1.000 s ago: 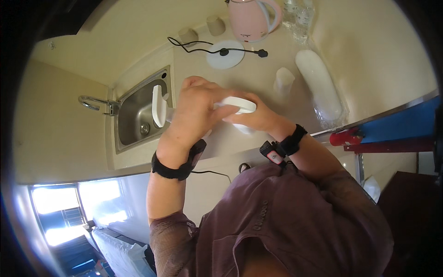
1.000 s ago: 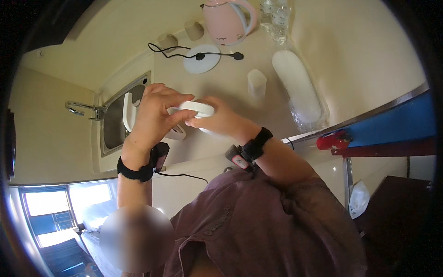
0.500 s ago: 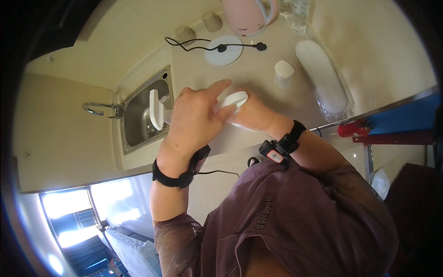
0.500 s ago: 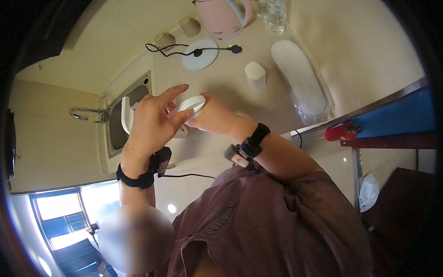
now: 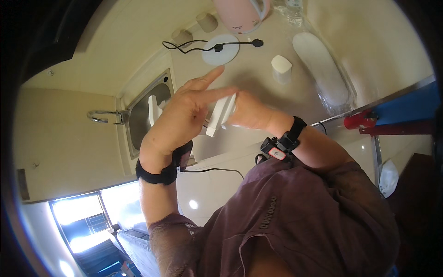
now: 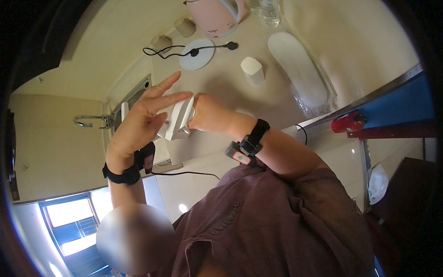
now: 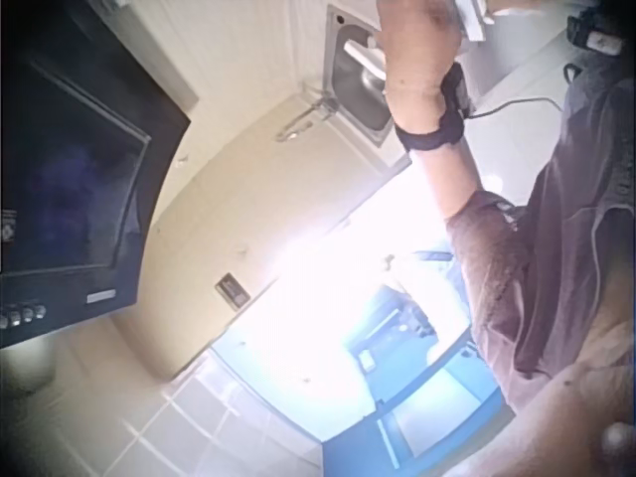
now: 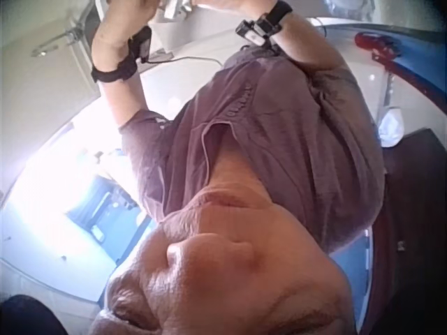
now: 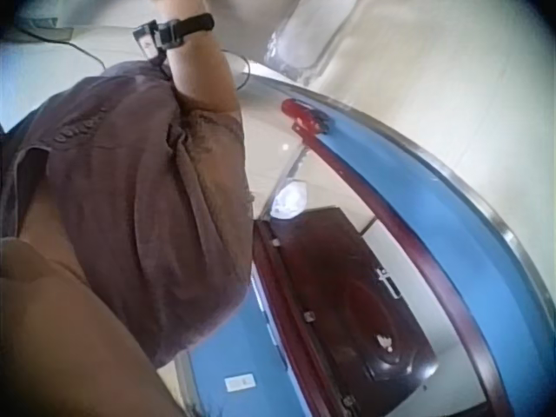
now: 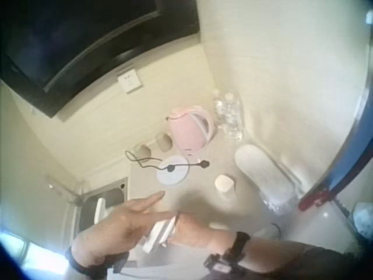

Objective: The person assembles two white spray bottles by hand. They unscrew the pump heads, insert the dip tubes, and reattach the heads to the bottles. The person handles the bottles and tubes directly without using additional tools.

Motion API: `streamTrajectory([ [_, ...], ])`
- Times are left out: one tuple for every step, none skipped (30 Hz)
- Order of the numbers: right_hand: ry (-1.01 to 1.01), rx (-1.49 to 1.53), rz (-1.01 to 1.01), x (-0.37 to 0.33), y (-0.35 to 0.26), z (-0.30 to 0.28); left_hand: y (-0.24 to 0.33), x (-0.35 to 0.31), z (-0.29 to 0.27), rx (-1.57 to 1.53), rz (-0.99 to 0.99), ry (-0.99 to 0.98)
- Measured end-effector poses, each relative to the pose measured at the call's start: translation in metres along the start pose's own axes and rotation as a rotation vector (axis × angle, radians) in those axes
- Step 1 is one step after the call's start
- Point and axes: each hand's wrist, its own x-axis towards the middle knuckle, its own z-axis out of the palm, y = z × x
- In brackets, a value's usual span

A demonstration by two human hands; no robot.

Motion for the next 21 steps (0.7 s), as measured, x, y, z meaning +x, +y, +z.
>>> streamTrajectory([
  [0.017, -0.012, 0.008, -0.002, 0.001, 0.001, -0.001, 0.001, 0.002, 0.042, 0.023, -0.021],
  [0.033, -0.023, 0.016, -0.004, 0.001, 0.002, -0.002, 0.002, 0.005, 0.083, 0.045, -0.042],
  [0.052, -0.036, 0.024, -0.005, 0.002, 0.002, -0.001, 0.005, 0.006, 0.125, 0.071, -0.063],
  [0.040, -0.025, 0.048, -0.004, 0.006, 0.001, 0.000, 0.008, 0.006, 0.160, 0.077, -0.072],
  [0.027, -0.013, 0.071, -0.004, 0.012, 0.001, 0.002, 0.011, 0.006, 0.195, 0.082, -0.081],
  [0.018, -0.026, 0.080, -0.004, 0.010, -0.001, 0.003, 0.012, 0.006, 0.230, 0.085, -0.089],
  [0.008, -0.039, 0.089, -0.003, 0.007, -0.002, 0.004, 0.013, 0.006, 0.237, 0.095, -0.094],
  [0.003, -0.077, 0.083, -0.004, 0.003, -0.004, 0.005, 0.014, 0.005, 0.243, 0.104, -0.099],
  [0.002, -0.116, 0.075, -0.004, -0.002, -0.007, 0.006, 0.017, 0.004, 0.254, 0.117, -0.104],
  [0.001, -0.138, 0.068, -0.004, -0.001, -0.008, 0.008, 0.018, 0.002, 0.269, 0.121, -0.122],
  [0.001, -0.161, 0.062, -0.004, 0.001, -0.008, 0.012, 0.018, 0.000, 0.284, 0.123, -0.141],
  [0.003, -0.185, 0.057, -0.004, 0.004, -0.009, 0.015, 0.020, -0.002, 0.299, 0.129, -0.160],
  [0.018, -0.245, 0.008, -0.003, 0.008, -0.008, 0.017, 0.021, -0.004, 0.315, 0.135, -0.169],
  [0.034, -0.305, -0.041, -0.002, 0.014, -0.007, 0.020, 0.023, -0.005, 0.330, 0.141, -0.178],
  [0.044, -0.363, -0.090, 0.000, 0.010, -0.007, 0.021, 0.023, -0.007, 0.344, 0.141, -0.187],
  [0.045, -0.334, -0.090, 0.000, 0.006, -0.009, 0.021, 0.022, -0.007, 0.321, 0.130, -0.190],
  [0.047, -0.305, -0.089, -0.002, 0.002, -0.012, 0.020, 0.022, -0.006, 0.299, 0.119, -0.192],
  [0.052, -0.277, -0.089, -0.003, -0.004, -0.017, 0.020, 0.023, -0.006, 0.277, 0.112, -0.196],
  [0.013, -0.306, -0.103, -0.003, -0.006, -0.020, 0.025, 0.027, -0.009, 0.242, 0.109, -0.171],
  [0.001, -0.298, -0.103, -0.003, -0.005, -0.023, 0.025, 0.029, -0.009, 0.244, 0.088, -0.163],
  [-0.014, -0.290, -0.104, -0.003, -0.006, -0.027, 0.024, 0.030, -0.008, 0.247, 0.065, -0.153],
])
